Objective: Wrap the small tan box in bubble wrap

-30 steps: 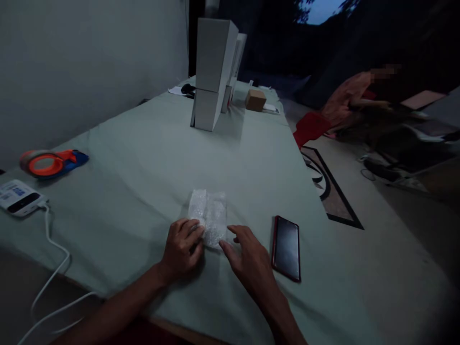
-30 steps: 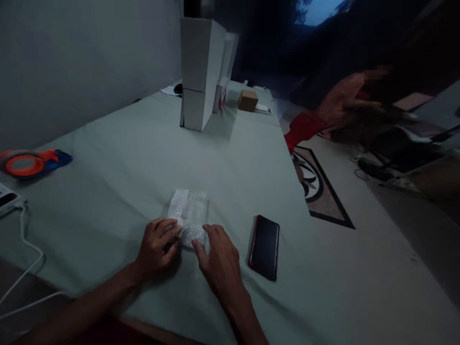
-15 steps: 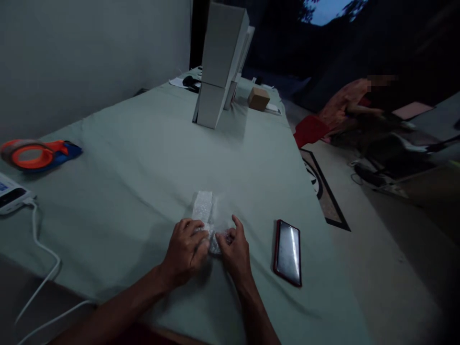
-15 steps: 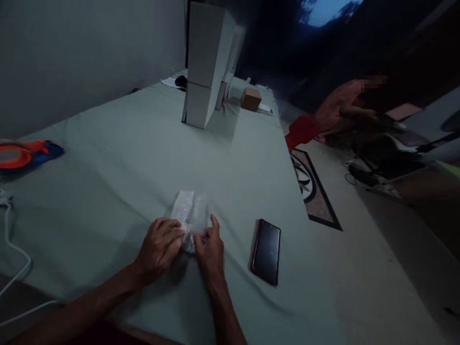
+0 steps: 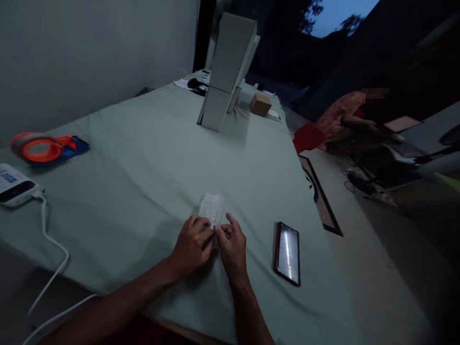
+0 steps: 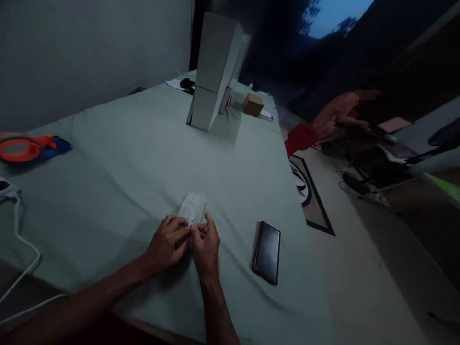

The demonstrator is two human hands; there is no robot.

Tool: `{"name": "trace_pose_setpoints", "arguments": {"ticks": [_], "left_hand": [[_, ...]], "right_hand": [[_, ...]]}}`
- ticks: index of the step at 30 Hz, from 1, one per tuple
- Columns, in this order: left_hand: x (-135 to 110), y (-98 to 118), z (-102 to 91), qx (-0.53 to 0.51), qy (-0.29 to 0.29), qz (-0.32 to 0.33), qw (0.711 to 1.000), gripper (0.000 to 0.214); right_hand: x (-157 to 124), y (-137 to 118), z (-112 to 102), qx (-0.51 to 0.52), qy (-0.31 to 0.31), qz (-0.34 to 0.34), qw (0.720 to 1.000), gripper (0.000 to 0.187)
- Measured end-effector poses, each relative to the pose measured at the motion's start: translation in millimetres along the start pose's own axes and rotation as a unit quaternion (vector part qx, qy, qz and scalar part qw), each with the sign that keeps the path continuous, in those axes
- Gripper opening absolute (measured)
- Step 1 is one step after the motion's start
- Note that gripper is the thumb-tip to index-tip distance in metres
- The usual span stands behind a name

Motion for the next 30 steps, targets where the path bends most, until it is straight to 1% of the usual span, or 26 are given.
{"name": "trace_pose_setpoints", "arguments": {"ticks": [2,4,6,8,10,13,15,17,20,23,25,27,29,30], "left_hand": [[-1.3,0.4,-3.2,-0.04,-0.001,-0.007,0.999,0.028],[-3.0,-0.7,-8.8,-0.093,-0.011,-0.027,0.995,0.041],[-4.2,-5.1,-14.7,-0.15,-0.034,-0.064,0.986,0.053],[-4.2,-12.2,-18.9,-0.191,-0.051,-0.103,0.975,0.054],[-3.1,-18.5,-19.8,-0.196,-0.052,-0.112,0.973,0.049],[-1.4,-23.2,-13.6,-0.165,-0.038,-0.082,0.982,0.05],[-1.3,-24.6,-7.1,-0.147,-0.035,-0.067,0.986,0.054],[-1.8,-25.6,-2.8,-0.136,-0.034,-0.061,0.988,0.057],[-1.7,-26.5,-4.0,-0.137,-0.038,-0.054,0.988,0.061],[1.9,-28.1,-10.8,-0.154,-0.029,-0.074,0.985,0.059],[5.6,-28.0,-13.5,-0.159,-0.016,-0.097,0.982,0.049],[8.7,-25.8,-12.3,-0.153,-0.008,-0.111,0.982,0.035],[10.1,-23.7,-8.4,-0.141,-0.001,-0.12,0.983,0.025],[10.2,-23.0,-6.0,-0.136,0.002,-0.122,0.983,0.024]], "right_hand": [[-1.4,-1.2,0.7,0.001,0.0,0.008,1.0,0.063],[-3.2,-3.8,0.2,-0.005,-0.007,0.015,1.0,0.061],[-5.0,-7.4,-1.3,-0.023,-0.018,0.015,0.999,0.057],[-6.2,-10.9,-3.4,-0.043,-0.029,0.01,0.999,0.052],[-6.7,-13.1,-4.8,-0.049,-0.041,-0.002,0.998,0.049],[-7.2,-13.6,-4.2,-0.038,-0.07,-0.023,0.997,0.047],[-8.3,-13.0,-2.8,-0.04,-0.093,-0.035,0.994,0.05],[-10.5,-13.1,-0.8,-0.064,-0.118,-0.056,0.989,0.057],[-14.8,-15.3,2.8,-0.15,-0.158,-0.108,0.97,0.063],[-18.4,-20.6,7.9,-0.254,-0.186,-0.189,0.93,0.065],[-19.9,-24.0,11.5,-0.317,-0.203,-0.231,0.897,0.066],[-20.3,-26.7,13.0,-0.363,-0.212,-0.25,0.872,0.068],[-20.3,-29.4,11.7,-0.375,-0.215,-0.255,0.865,0.072],[-20.2,-30.6,10.2,-0.363,-0.217,-0.256,0.869,0.073]]}}
Point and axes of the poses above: each hand's wrist, its own x-axis towards the middle knuckle, its own z-axis out of the palm, y = z × x, the point moved 4 cm from there along x, towards the middle knuckle, and after that the axes turned 14 degrees about -z, right-handed, at the moved point
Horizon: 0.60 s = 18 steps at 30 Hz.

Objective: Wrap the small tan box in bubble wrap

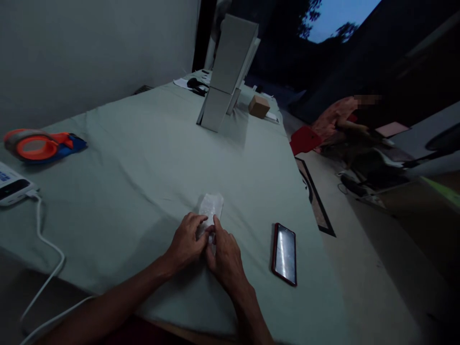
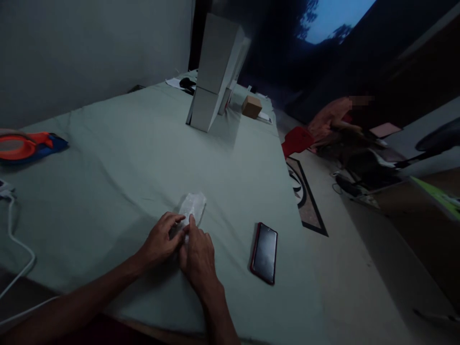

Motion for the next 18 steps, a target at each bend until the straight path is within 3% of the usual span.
{"name": "trace_pose_setpoints", "arguments": {"ticks": [3,5,8,10,13,18], "left_hand": [[-0.9,-1.9,5.6,0.013,0.0,0.002,1.0,0.032],[-1.2,-3.6,7.5,0.018,-0.007,0.005,1.0,0.038],[-1.0,-4.5,8.1,0.025,-0.006,0.009,1.0,0.041],[-1.1,-4.1,8.1,0.029,-0.005,0.012,1.0,0.041],[-2.0,-2.2,8.4,0.039,-0.014,0.022,0.999,0.045],[-1.5,1.9,9.6,0.092,-0.045,0.047,0.994,0.05]], "right_hand": [[-2.9,5.7,-6.5,0.097,0.032,0.01,0.995,0.069],[-5.6,18.9,-9.8,0.173,0.077,0.074,0.979,0.058],[-9.1,47.9,-7.6,0.263,0.143,0.224,0.927,0.053],[-6.8,63.7,-0.2,0.323,0.146,0.29,0.889,0.061],[4.8,77.2,12.4,0.395,0.125,0.326,0.85,0.069],[27.2,83.8,22.2,0.422,0.107,0.325,0.84,0.058]]}}
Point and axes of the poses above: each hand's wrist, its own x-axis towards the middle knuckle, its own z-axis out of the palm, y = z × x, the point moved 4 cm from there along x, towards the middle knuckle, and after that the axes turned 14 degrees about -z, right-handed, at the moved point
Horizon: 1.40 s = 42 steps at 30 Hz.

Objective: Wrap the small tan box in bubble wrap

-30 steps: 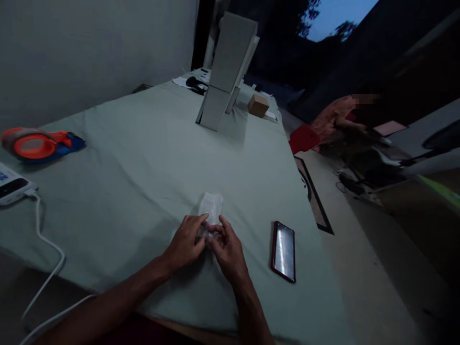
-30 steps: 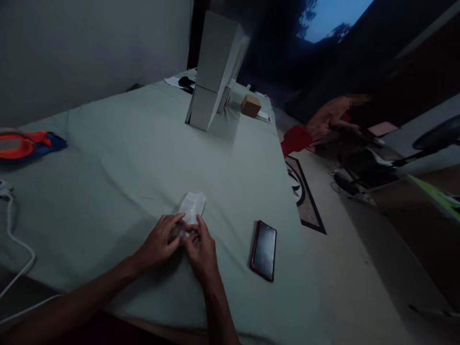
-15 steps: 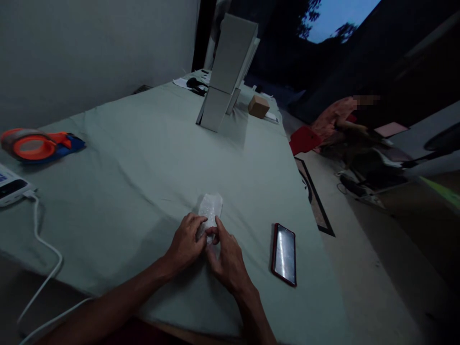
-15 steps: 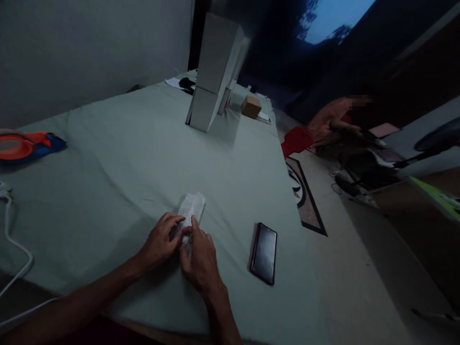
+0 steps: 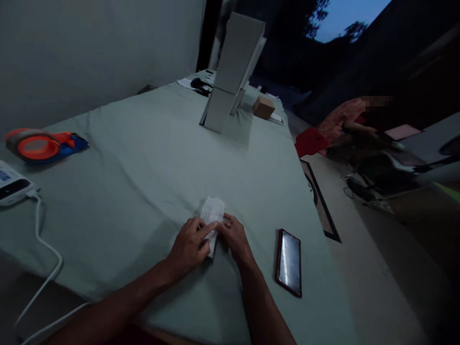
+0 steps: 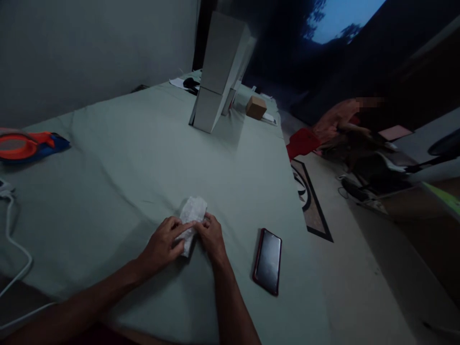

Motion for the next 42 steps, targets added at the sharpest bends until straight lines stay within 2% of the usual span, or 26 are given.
{"name": "trace_pose_setpoints", "arguments": {"ticks": [5,10,13,16,20,23,26,28,31,33,35,38,42], "left_hand": [[3.6,2.1,-0.7,0.023,-0.003,-0.003,1.0,0.036],[3.7,2.1,-2.1,0.04,0.026,-0.025,0.999,0.034],[4.1,1.4,-1.5,0.036,0.028,-0.021,0.999,0.033],[4.8,0.0,-0.3,0.042,0.041,-0.012,0.998,0.032],[3.7,-1.9,1.4,0.055,0.061,-0.012,0.997,0.032],[1.1,-2.8,0.9,0.055,0.084,-0.017,0.995,0.029],[-1.6,-5.7,0.6,0.045,0.11,-0.028,0.993,0.025],[-2.7,-8.5,1.2,0.027,0.129,-0.033,0.991,0.033],[-1.9,-13.7,2.9,-0.008,0.158,-0.041,0.987,0.058],[0.9,-18.4,4.8,-0.032,0.145,-0.055,0.987,0.07],[4.5,-23.3,6.4,-0.065,0.105,-0.068,0.99,0.071],[7.9,-28.1,6.2,-0.125,0.035,-0.06,0.99,0.054],[8.7,-30.5,4.1,-0.172,-0.017,-0.069,0.983,0.026]], "right_hand": [[8.3,-2.7,6.5,0.037,-0.018,0.002,0.999,0.053],[10.8,0.2,6.4,0.095,0.017,0.017,0.995,0.064],[10.1,0.7,10.2,0.147,-0.016,0.012,0.989,0.051],[7.9,-2.7,12.4,0.133,-0.057,-0.035,0.989,0.032],[5.5,-11.3,8.0,0.04,-0.063,-0.124,0.99,0.017],[4.3,-18.0,5.8,-0.011,-0.07,-0.175,0.982,0.015],[2.3,-20.4,8.8,0.02,-0.104,-0.18,0.978,0.02],[-0.3,-22.3,10.1,0.033,-0.113,-0.194,0.974,0.02],[-6.3,-26.0,9.2,0.018,-0.109,-0.225,0.968,0.018],[-11.7,-28.8,7.6,-0.002,-0.108,-0.242,0.964,0.015],[-18.9,-31.9,5.3,-0.026,-0.115,-0.265,0.957,0.015],[-33.8,-33.3,1.1,-0.081,-0.147,-0.302,0.939,0.024],[-56.1,-24.5,-2.6,-0.188,-0.192,-0.353,0.896,0.047]]}}
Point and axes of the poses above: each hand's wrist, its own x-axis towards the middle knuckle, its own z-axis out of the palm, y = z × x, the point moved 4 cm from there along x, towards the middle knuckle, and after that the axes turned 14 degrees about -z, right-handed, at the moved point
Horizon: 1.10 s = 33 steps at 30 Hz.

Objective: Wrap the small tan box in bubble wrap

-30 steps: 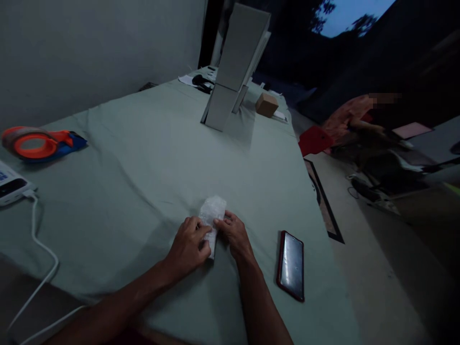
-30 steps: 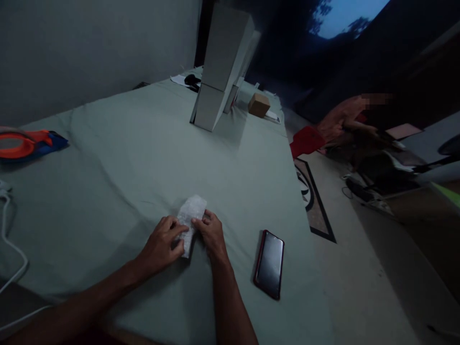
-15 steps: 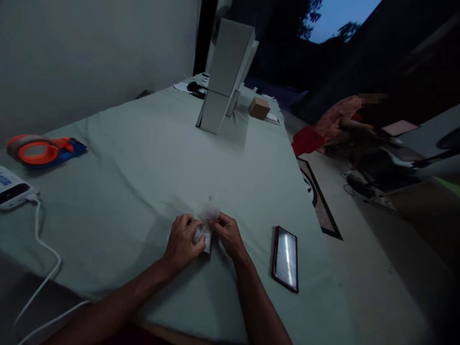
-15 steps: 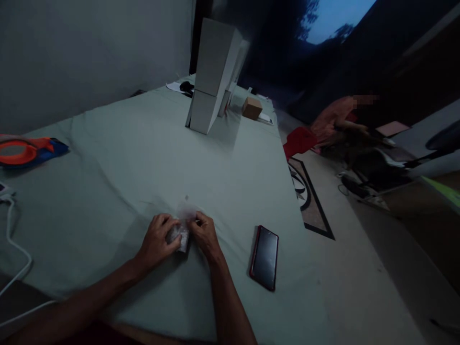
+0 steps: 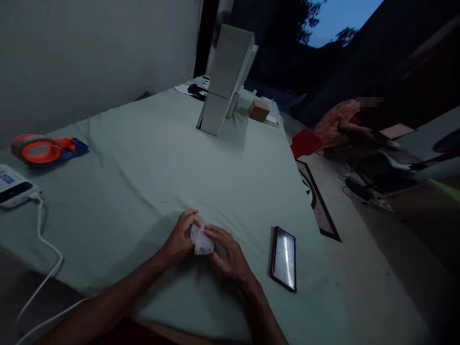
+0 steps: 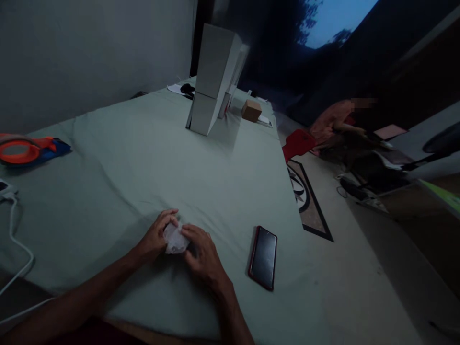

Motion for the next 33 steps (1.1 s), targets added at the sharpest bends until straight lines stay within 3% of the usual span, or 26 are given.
{"name": "trace_pose_setpoints", "arguments": {"ticks": [3,6,8,10,13,15,19,24,33], "left_hand": [[0.9,3.3,-0.2,-0.007,-0.014,-0.01,1.0,0.017],[2.8,8.6,-5.5,-0.002,-0.006,-0.033,0.999,0.016],[3.1,12.2,-11.7,-0.007,-0.016,-0.057,0.998,0.022],[1.4,15.9,-16.1,-0.033,-0.061,-0.07,0.995,0.032],[-3.9,16.2,-16.2,-0.07,-0.14,-0.096,0.983,0.043],[-6.6,12.4,-14.0,-0.093,-0.154,-0.124,0.976,0.048],[-8.1,8.7,-7.2,-0.152,-0.161,-0.151,0.963,0.066],[-6.6,12.4,-2.4,-0.149,-0.153,-0.166,0.963,0.075],[-2.9,6.1,5.4,-0.203,-0.158,-0.158,0.953,0.073]], "right_hand": [[-7.8,-0.5,7.5,-0.058,-0.01,-0.032,0.998,0.058],[-2.2,2.2,9.2,-0.055,0.034,-0.022,0.998,0.047],[4.0,5.5,6.8,-0.003,0.073,0.034,0.997,0.032],[6.6,9.8,5.9,0.085,0.101,0.126,0.983,0.021],[3.3,12.8,10.2,0.184,0.114,0.236,0.947,0.036],[0.3,12.7,11.6,0.167,0.116,0.262,0.943,0.038],[-0.5,10.3,7.8,0.053,0.123,0.246,0.96,0.036],[2.4,9.2,11.4,0.146,0.124,0.229,0.955,0.031],[1.9,9.0,16.6,0.193,0.173,0.225,0.939,0.03]]}}
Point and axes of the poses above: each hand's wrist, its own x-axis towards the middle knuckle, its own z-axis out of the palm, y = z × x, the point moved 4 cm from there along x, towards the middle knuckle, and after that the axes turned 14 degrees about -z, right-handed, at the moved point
